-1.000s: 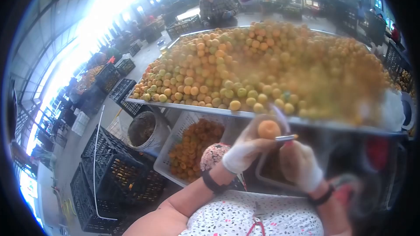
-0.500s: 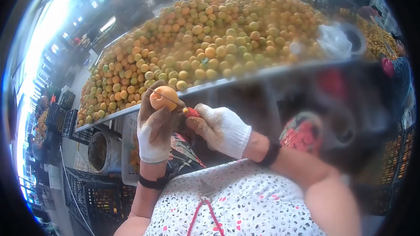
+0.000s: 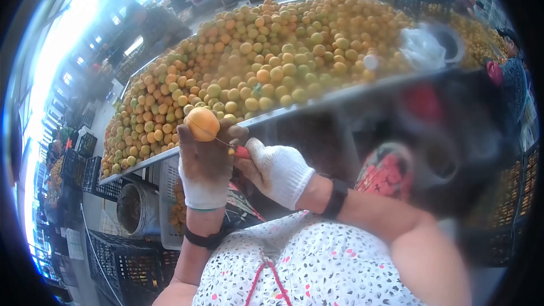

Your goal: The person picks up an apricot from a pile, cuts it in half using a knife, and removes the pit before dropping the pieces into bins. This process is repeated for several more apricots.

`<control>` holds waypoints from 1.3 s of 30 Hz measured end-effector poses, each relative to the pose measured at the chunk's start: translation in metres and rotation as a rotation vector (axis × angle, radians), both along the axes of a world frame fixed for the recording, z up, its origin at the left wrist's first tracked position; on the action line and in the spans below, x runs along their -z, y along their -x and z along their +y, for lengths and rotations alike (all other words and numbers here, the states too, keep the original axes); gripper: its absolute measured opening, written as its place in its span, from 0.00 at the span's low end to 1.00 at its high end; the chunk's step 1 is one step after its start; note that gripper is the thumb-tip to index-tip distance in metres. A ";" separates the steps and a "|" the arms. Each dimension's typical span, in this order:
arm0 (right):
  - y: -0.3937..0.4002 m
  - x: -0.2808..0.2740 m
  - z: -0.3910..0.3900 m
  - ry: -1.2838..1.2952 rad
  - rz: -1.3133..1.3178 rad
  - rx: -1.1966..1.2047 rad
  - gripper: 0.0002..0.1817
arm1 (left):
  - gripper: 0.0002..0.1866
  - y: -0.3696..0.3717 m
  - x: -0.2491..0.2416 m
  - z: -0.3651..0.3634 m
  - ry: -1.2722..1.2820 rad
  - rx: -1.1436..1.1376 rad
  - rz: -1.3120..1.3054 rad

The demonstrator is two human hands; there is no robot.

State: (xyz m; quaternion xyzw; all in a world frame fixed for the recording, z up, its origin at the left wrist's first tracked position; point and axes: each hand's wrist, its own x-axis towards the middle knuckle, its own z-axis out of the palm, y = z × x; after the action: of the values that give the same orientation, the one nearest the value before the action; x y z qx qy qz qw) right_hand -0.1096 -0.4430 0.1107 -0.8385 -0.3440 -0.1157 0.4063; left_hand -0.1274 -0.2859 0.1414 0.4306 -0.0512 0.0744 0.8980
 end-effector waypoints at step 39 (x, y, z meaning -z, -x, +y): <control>0.007 -0.031 0.010 -0.189 0.033 -0.011 0.10 | 0.26 -0.002 0.039 0.019 0.095 -0.201 0.051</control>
State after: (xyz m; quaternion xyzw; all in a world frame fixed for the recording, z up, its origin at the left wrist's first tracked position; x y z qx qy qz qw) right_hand -0.1161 -0.4328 0.1421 -0.7962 -0.3295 -0.1315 0.4901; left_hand -0.1258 -0.2674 0.1022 0.3924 0.0185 0.1553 0.9064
